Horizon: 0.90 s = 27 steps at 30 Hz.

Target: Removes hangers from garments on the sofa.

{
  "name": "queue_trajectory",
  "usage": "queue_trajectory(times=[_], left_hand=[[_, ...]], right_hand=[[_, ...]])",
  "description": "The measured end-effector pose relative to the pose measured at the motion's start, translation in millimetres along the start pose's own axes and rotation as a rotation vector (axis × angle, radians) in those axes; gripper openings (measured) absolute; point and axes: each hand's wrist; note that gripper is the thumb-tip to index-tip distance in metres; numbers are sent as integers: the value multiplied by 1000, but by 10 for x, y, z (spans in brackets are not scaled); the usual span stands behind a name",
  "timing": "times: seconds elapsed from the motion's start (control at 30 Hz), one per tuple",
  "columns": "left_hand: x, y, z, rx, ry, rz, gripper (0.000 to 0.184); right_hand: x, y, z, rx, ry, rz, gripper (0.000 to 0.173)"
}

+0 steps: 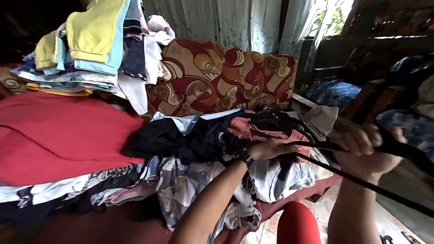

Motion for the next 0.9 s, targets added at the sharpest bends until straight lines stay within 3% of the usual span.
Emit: queue_trajectory(times=[0.17,0.33,0.47,0.6,0.73,0.8,0.87,0.9], left_hand=[[196,-200,44,-349,-52,286,40],[222,-346,-21,-219,126,185,32],[223,-458,-60,-255,127,194,35],[178,-306,-315,-481,30,306,55],[154,-336,-463,-523,61,254,42],[174,-400,-423,-531,-14,324,39],[242,-497,-345,-517,-97,378,42],[292,-550,-306,-499,-105,373,47]], right_hand=[[252,-359,334,239,141,211,50],[490,-63,331,514,180,154,33],[467,183,138,575,225,176,29],[334,380,-51,296,247,148,42],[306,375,-117,-132,214,52,56],[385,226,22,13,203,89,53],[556,-15,292,341,225,141,46],[668,-135,378,507,342,149,47]])
Point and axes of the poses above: each hand's wrist, its own x-axis away from the middle knuckle, its own z-axis out of the back of the hand, y = z × x, and after that the axes turned 5 degrees about x, right-handed
